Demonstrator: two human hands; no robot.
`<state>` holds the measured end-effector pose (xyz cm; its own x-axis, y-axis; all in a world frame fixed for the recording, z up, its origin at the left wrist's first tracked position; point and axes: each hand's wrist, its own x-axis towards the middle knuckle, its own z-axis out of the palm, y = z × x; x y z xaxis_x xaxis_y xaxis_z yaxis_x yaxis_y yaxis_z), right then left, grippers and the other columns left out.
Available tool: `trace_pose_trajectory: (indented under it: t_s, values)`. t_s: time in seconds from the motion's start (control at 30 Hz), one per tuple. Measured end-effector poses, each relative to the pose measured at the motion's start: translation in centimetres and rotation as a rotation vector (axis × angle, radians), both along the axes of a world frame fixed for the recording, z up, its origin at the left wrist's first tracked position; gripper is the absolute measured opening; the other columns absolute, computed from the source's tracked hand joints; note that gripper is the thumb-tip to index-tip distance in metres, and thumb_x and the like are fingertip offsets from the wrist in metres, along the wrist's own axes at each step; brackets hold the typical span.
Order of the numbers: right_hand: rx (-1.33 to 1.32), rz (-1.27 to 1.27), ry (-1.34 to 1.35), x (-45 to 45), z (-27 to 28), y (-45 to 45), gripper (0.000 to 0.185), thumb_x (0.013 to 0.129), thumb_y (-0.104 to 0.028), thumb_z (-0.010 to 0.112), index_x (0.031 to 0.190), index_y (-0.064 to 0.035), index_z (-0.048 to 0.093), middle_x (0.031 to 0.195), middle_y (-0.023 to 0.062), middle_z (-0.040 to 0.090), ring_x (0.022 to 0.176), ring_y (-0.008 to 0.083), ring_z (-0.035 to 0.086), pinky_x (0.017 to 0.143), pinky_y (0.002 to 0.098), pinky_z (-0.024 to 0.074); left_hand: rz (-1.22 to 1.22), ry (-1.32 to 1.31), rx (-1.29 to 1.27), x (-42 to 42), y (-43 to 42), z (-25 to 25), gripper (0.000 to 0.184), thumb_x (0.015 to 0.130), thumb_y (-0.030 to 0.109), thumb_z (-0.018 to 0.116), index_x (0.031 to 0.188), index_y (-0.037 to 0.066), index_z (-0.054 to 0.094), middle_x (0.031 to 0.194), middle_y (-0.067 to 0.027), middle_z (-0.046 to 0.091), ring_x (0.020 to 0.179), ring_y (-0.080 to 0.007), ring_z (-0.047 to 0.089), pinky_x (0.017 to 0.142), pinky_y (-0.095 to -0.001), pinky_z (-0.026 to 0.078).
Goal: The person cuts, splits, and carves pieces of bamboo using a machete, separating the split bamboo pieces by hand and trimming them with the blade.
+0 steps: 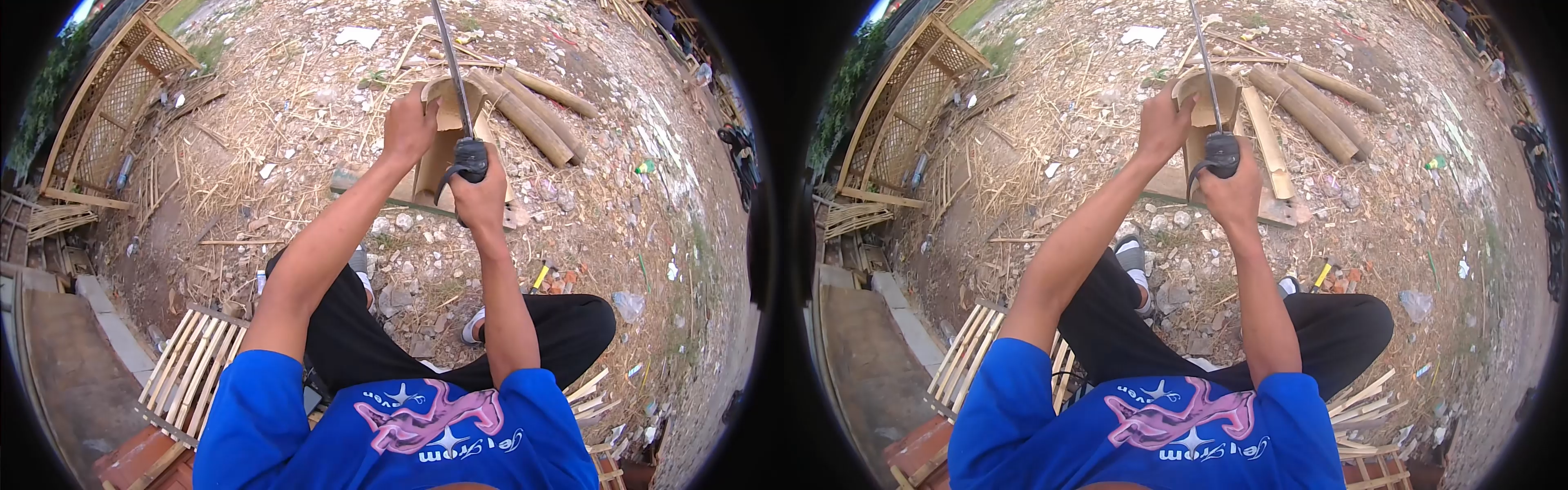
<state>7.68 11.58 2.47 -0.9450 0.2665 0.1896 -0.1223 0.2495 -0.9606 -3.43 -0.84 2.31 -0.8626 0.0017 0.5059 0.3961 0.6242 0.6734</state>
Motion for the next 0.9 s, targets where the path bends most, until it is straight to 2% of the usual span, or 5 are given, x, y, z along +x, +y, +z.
trace_pose_trajectory:
  t_s: [0.07, 0.17, 0.27, 0.33, 0.9]
  values:
    - [-0.005, 0.021, 0.010, -0.2, 0.1, 0.1, 0.036, 0.070, -0.007, 0.069, 0.104, -0.0014, 0.060, 0.089, 0.0117, 0.066, 0.079, 0.0204, 0.063, 0.076, 0.0330, 0.0497, 0.006, 0.021, -0.021, -0.1, -0.1, 0.0, 0.047, 0.089, 0.026, 0.067, 0.121, -0.007, 0.059, 0.059, -0.0223, 0.060, 0.059, -0.0379, 0.064, 0.062, -0.0463, 0.049]
    - [-0.006, 0.036, 0.005, -0.2, -0.2, 0.4, 0.034, 0.070, -0.006, 0.068, 0.103, -0.0005, 0.060, 0.088, 0.0119, 0.066, 0.079, 0.0208, 0.063, 0.076, 0.0331, 0.0498, -0.055, -0.146, 0.079, 0.6, 0.0, 0.4, 0.044, 0.087, 0.026, 0.071, 0.119, -0.003, 0.059, 0.082, -0.0272, 0.068, 0.083, -0.0425, 0.067, 0.074, -0.0484, 0.051]
    - [0.029, 0.014, 0.050, -0.3, -1.0, 0.2, 0.030, 0.071, -0.005, 0.068, 0.099, -0.0007, 0.059, 0.084, 0.0088, 0.063, 0.074, 0.0174, 0.060, 0.071, 0.0313, 0.0484, -0.241, -0.028, 0.407, 0.3, 0.8, -1.7, 0.054, 0.084, 0.028, 0.077, 0.122, -0.005, 0.058, 0.088, -0.0247, 0.070, 0.089, -0.0341, 0.070, 0.078, -0.0418, 0.052]
    - [-0.021, 0.011, 0.073, -0.2, -1.5, -0.1, 0.026, 0.072, -0.004, 0.070, 0.095, -0.0021, 0.057, 0.078, 0.0037, 0.059, 0.066, 0.0114, 0.054, 0.063, 0.0283, 0.0455, -0.176, -0.083, 0.433, -0.1, 1.2, -2.8, 0.053, 0.083, 0.027, 0.079, 0.120, -0.006, 0.059, 0.091, -0.0226, 0.071, 0.090, -0.0298, 0.071, 0.079, -0.0389, 0.053]
    - [-0.036, -0.005, 0.067, 0.6, -0.3, -0.6, 0.037, 0.070, -0.006, 0.071, 0.105, -0.0008, 0.059, 0.084, 0.0098, 0.065, 0.073, 0.0182, 0.062, 0.070, 0.0321, 0.0495, -0.217, -0.152, 0.623, -0.7, 2.1, -4.1, 0.043, 0.085, 0.018, 0.077, 0.119, -0.005, 0.062, 0.099, -0.0160, 0.073, 0.090, -0.0203, 0.071, 0.080, -0.0333, 0.053]
